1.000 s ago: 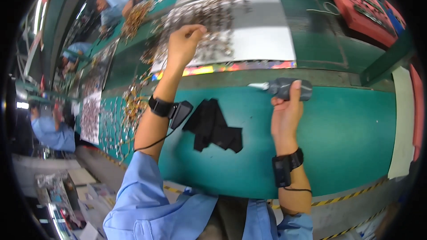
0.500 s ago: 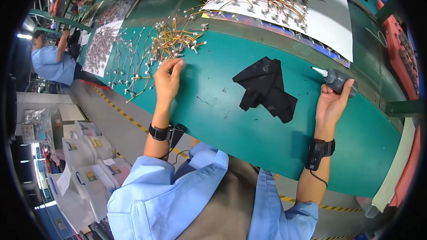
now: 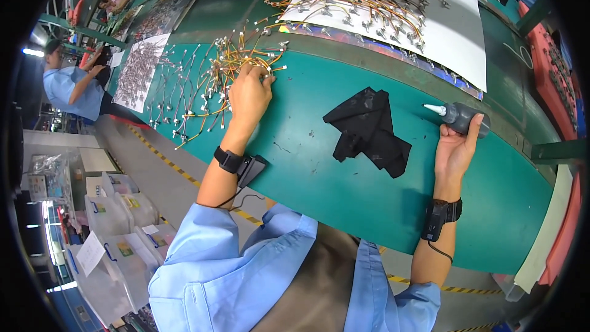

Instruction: Assembling electronic components by applying glue to connect wires.

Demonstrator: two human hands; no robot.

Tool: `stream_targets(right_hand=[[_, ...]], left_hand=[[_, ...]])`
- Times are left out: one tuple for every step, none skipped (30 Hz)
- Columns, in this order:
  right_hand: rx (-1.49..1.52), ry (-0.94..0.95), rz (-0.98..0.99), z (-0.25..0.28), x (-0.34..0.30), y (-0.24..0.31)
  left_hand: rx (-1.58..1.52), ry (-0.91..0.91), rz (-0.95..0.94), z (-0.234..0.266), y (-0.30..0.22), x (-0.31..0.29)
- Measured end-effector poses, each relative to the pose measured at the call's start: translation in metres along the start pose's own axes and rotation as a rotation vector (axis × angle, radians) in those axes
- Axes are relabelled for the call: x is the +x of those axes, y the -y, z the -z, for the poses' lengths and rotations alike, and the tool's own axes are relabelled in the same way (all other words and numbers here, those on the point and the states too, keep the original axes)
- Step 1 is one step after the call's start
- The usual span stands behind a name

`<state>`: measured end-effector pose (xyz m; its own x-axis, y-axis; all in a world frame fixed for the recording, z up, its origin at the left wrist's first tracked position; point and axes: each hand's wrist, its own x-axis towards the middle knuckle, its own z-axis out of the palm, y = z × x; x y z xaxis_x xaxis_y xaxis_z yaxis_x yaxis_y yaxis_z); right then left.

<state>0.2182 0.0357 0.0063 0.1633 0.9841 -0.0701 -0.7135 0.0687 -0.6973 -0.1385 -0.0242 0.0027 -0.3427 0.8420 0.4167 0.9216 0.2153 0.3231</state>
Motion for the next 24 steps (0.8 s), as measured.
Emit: stream_targets(right_hand=[[-0.006, -0.001, -0.003, 0.000, 0.000, 0.001], [-0.012, -0.001, -0.006, -0.001, 0.000, 0.002], [-0.019, 0.000, -0.010, -0.002, 0.000, 0.002], [-0.015, -0.004, -0.002, 0.001, 0.000, 0.003], [-0.008, 0.002, -0.007, 0.003, 0.001, 0.002], [0.001, 0.012, -0.019, 0.005, 0.000, 0.001], [0.005, 0.020, -0.030, 0.007, 0.000, 0.001], [0.004, 0.016, -0.029, 0.007, -0.001, 0.002], [0.004, 0.016, -0.029, 0.005, -0.003, 0.002], [0.002, 0.014, -0.027, 0.004, -0.005, 0.002], [0.001, 0.019, -0.029, 0.001, -0.006, 0.002], [-0.001, 0.016, -0.029, 0.000, -0.008, 0.001], [0.006, 0.043, -0.020, 0.000, -0.009, 0.001], [0.010, 0.065, -0.010, 0.002, -0.011, 0.000], [0.013, 0.086, 0.001, 0.004, -0.013, 0.000], [0.003, 0.069, 0.006, 0.003, -0.016, 0.000], [-0.024, 0.089, 0.033, 0.000, -0.016, -0.001], [-0.053, 0.108, 0.060, -0.003, -0.017, -0.003], [-0.085, 0.125, 0.086, -0.004, -0.018, -0.004], [-0.102, 0.101, 0.089, -0.004, -0.019, -0.005], [-0.120, 0.106, 0.096, -0.002, -0.019, -0.006], [-0.133, 0.115, 0.101, -0.003, -0.019, -0.008], [-0.145, 0.126, 0.105, -0.002, -0.020, -0.010], [-0.157, 0.104, 0.106, -0.002, -0.021, -0.011]], left_hand=[[-0.061, 0.063, 0.029, 0.004, -0.001, 0.000], [-0.121, 0.125, 0.058, 0.008, -0.001, 0.000], [-0.118, 0.119, 0.056, 0.013, 0.000, -0.002], [-0.475, 0.127, 0.167, 0.021, -0.004, -0.003], [-0.832, 0.137, 0.279, 0.030, -0.009, -0.003], [-1.184, 0.141, 0.396, 0.040, -0.016, -0.006], [-1.184, 0.144, 0.395, 0.049, -0.024, -0.008], [-1.259, 0.120, 0.348, 0.057, -0.034, -0.009], [-1.333, 0.097, 0.302, 0.064, -0.045, -0.011], [-1.408, 0.075, 0.256, 0.067, -0.054, -0.012], [-1.409, 0.075, 0.258, 0.068, -0.063, -0.012], [-1.467, 0.150, 0.229, 0.065, -0.074, -0.013], [-1.524, 0.228, 0.199, 0.060, -0.085, -0.015], [-1.530, 0.237, 0.204, 0.049, -0.095, -0.017], [-1.544, 0.326, 0.237, 0.037, -0.105, -0.018], [-1.558, 0.424, 0.272, 0.027, -0.113, -0.018], [-1.566, 0.446, 0.280, 0.018, -0.118, -0.017], [-1.579, 0.474, 0.304, 0.008, -0.123, -0.017], [-1.594, 0.504, 0.329, -0.002, -0.128, -0.020], [-1.609, 0.535, 0.356, -0.011, -0.133, -0.023], [-1.620, 0.568, 0.373, -0.019, -0.137, -0.029], [-1.593, 0.567, 0.345, -0.025, -0.138, -0.032], [-1.566, 0.564, 0.318, -0.029, -0.139, -0.035], [-1.538, 0.560, 0.288, -0.032, -0.138, -0.037]])
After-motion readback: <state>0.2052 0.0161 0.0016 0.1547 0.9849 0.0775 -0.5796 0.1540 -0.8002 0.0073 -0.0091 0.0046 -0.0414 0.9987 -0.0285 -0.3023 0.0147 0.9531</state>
